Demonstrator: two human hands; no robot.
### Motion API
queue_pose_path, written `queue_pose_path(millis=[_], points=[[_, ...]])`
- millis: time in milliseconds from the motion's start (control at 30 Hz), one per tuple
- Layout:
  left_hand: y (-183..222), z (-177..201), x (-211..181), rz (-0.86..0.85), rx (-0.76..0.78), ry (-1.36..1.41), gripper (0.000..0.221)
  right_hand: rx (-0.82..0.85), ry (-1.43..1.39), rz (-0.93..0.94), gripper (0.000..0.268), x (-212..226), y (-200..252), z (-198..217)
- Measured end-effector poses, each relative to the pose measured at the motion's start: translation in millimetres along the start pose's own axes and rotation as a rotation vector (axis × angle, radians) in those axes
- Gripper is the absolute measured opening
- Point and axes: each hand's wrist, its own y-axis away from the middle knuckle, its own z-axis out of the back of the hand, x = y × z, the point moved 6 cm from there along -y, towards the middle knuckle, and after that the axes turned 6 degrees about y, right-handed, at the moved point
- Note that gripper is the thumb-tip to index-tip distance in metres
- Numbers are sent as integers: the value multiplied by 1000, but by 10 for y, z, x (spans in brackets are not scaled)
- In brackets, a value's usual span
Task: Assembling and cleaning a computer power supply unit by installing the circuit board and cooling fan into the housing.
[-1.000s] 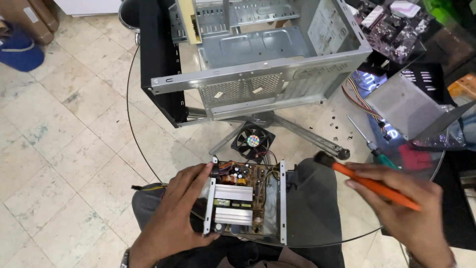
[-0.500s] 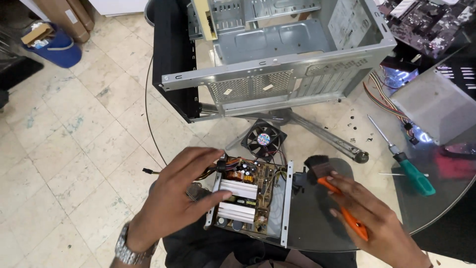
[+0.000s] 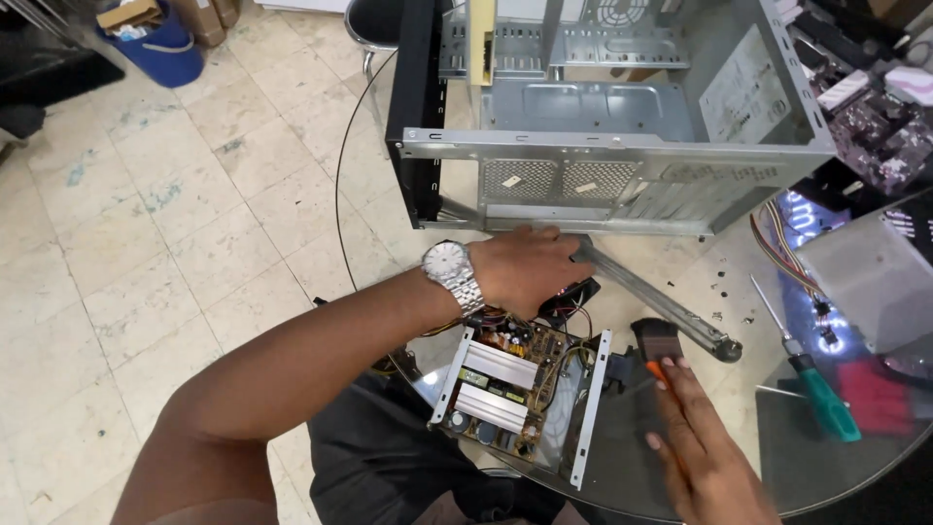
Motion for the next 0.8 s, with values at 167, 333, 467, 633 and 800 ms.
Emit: queue_pose_path(millis=[167,333,467,633,800], points=[[-120,38,16,-150,-252,-270,61,30,-156,-103,70,42,-13,6],[392,380,-392,-231,-681,-529,59,51,-277,-236,71,-74,-27,-119],[712,500,-552,-143,-871,-751,53,34,-59,-4,60,-181,53,-212],[582,404,-385,-108,-805,-645,62,-29,-25,61,49,-180,13,-163],[363,313,-262,-112,-677,-502,58,-139,-25,66,32,79,-153,114]])
